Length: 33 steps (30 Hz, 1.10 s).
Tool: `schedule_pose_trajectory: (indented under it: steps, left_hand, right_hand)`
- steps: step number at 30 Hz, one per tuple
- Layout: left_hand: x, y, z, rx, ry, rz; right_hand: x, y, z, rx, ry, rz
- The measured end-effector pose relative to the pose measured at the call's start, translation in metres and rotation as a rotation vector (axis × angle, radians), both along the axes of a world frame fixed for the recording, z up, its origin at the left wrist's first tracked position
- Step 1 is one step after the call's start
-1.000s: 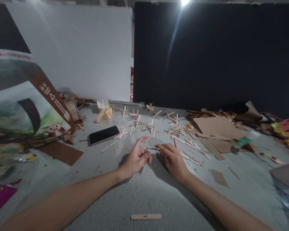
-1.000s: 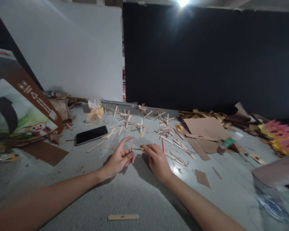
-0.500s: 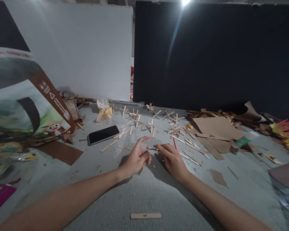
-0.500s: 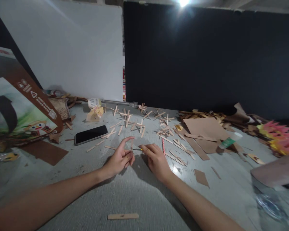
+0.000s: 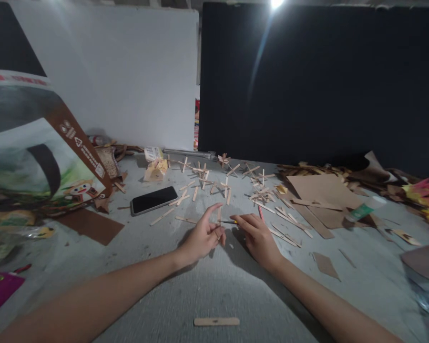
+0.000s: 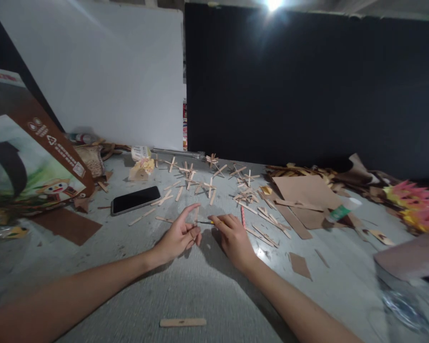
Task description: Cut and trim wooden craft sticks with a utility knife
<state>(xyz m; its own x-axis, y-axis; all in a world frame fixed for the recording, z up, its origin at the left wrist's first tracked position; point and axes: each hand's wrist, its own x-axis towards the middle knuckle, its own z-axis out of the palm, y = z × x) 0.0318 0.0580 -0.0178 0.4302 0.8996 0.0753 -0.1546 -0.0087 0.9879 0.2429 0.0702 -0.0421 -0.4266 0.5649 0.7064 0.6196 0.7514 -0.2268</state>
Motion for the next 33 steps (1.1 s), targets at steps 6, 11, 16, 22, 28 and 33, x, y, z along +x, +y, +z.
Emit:
schedule_pose_trajectory:
  steps: [6,11,16,22,28,33]
  left_hand:
    - [-0.0003,-0.0003,-0.0024,0.021,0.039,0.007]
    - [0.0002,-0.0009,-0.0029,0.018,0.033,0.006]
    - [-0.0003,-0.0005,-0.0047,0.012,0.045,-0.024]
    - [-0.0001,0.0,-0.0047,0.01,0.013,-0.019]
    - [-0.0012,-0.0008,0.0012,0.002,-0.015,0.047]
    - [-0.0017,0.0005,0.0015,0.006,-0.027,0.088]
  right_hand:
    - [0.001,0.0007,-0.0021,0.0,-0.014,-0.003]
    - [-0.0003,-0.0005,-0.0006,-0.028,0.008,-0.011]
    - [-0.0028,-0.0038,0.0025,-0.058,0.029,0.006]
    - [-0.0046,-0.0053,0.0054,-0.033,0.085,-0.009]
    - [-0.0041,-0.0018,0.0017,-0.025,0.091,-0.007]
    - [-0.0018,-0.0012,0.0004,-0.015,0.058,0.003]
